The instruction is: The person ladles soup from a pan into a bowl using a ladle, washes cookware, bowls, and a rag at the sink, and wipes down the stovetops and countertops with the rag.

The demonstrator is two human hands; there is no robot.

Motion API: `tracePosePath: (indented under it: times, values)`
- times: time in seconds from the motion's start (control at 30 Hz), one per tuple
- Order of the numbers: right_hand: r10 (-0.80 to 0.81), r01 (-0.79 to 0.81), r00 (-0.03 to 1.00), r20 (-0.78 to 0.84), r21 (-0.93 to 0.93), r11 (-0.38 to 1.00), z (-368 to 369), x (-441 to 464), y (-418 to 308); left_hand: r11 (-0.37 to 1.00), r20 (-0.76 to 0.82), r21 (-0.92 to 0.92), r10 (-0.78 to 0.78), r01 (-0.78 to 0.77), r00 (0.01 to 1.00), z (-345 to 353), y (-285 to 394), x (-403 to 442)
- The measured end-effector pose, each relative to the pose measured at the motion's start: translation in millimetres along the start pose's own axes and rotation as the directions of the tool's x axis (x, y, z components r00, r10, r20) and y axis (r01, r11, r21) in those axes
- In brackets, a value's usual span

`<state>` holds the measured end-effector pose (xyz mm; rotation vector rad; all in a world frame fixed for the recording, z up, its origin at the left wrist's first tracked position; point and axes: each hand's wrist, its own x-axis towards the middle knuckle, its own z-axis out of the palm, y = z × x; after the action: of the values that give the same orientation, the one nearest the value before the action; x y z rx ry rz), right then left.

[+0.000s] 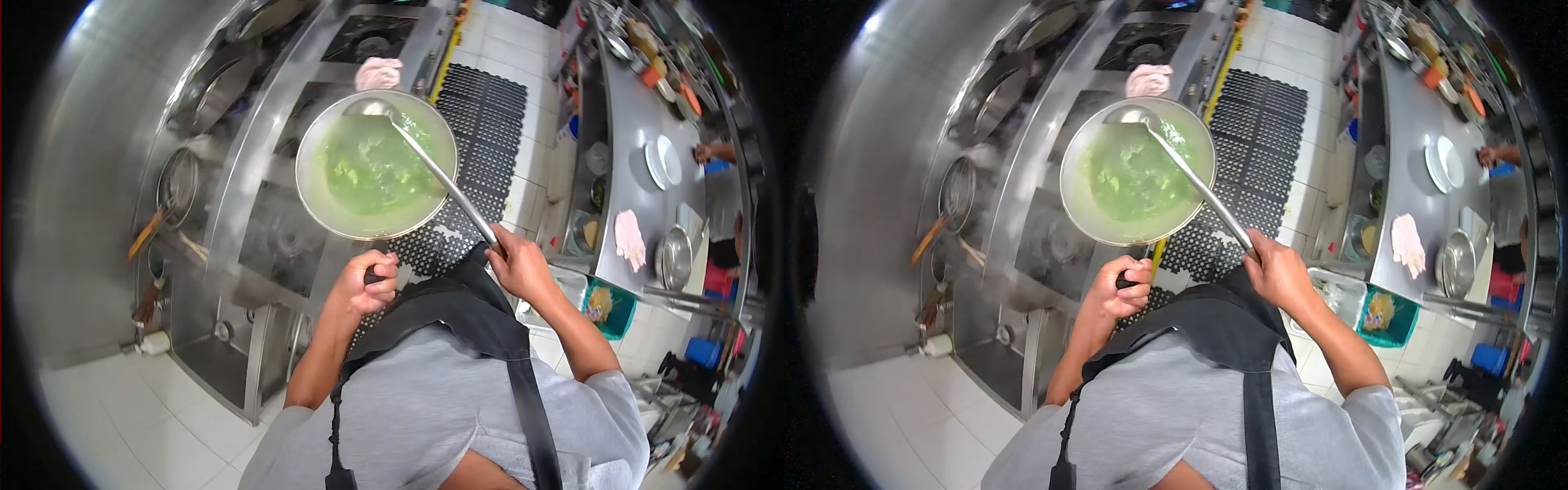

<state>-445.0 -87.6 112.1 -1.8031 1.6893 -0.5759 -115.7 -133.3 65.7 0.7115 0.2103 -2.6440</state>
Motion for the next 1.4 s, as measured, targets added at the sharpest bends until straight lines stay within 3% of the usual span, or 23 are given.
tracePosePath:
  times: [0.07,0.17,0.2,0.23,0.5,0.53,0.67,0.77,1.0,1.1,1.17,1.27,1.37,1.4]
  values:
    - [0.053,-0.053,0.997,-0.049,0.017,0.998,-15,3,19,0.999,-0.036,0.042,-0.025,0.026,0.999,20,7,24]
    - [0.269,-0.270,0.963,0.035,0.218,0.938,-47,-4,44,0.991,-0.106,0.119,-0.047,0.060,0.993,53,10,61]
    - [0.328,-0.343,0.939,0.103,0.351,0.872,-61,-7,50,0.987,-0.114,0.137,-0.064,0.080,0.991,64,12,75]
    - [0.407,-0.458,0.889,0.211,0.362,0.812,-77,-8,53,0.981,-0.125,0.159,-0.094,0.113,0.988,75,15,91]
    - [0.386,-0.354,0.919,-0.079,0.265,0.897,-154,-61,111,0.914,-0.177,0.282,-0.249,0.291,0.952,151,16,206]
    - [0.317,-0.269,0.925,-0.208,0.228,0.936,-159,-61,120,0.890,-0.169,0.355,-0.241,0.287,0.956,164,17,221]
    - [0.477,-0.382,0.842,-0.251,0.348,0.856,-189,-51,132,0.857,-0.150,0.363,-0.335,0.367,0.930,195,20,277]
    - [0.511,-0.389,0.751,-0.419,0.344,0.855,-197,-36,158,0.832,-0.147,0.313,-0.435,0.459,0.889,223,28,320]
    - [0.625,-0.502,0.658,-0.420,0.373,0.780,-231,18,209,0.702,-0.109,0.387,-0.609,0.598,0.785,275,68,427]
    - [0.754,-0.479,0.655,0.054,0.801,0.359,-243,35,216,0.647,-0.205,0.406,-0.623,0.645,0.755,299,88,469]
    - [0.719,-0.299,0.681,0.137,0.949,0.102,-253,50,204,0.611,-0.261,0.419,-0.627,0.672,0.734,316,100,500]
    - [0.635,-0.064,0.715,0.292,0.932,-0.356,-279,65,189,0.528,-0.332,0.460,-0.643,0.713,0.690,336,120,539]
    - [0.590,0.085,0.740,0.323,0.825,-0.559,-291,79,184,0.450,-0.399,0.470,-0.659,0.759,0.638,347,136,564]
    - [0.595,0.102,0.738,0.317,0.820,-0.564,-295,84,181,0.432,-0.404,0.473,-0.668,0.768,0.624,353,139,571]
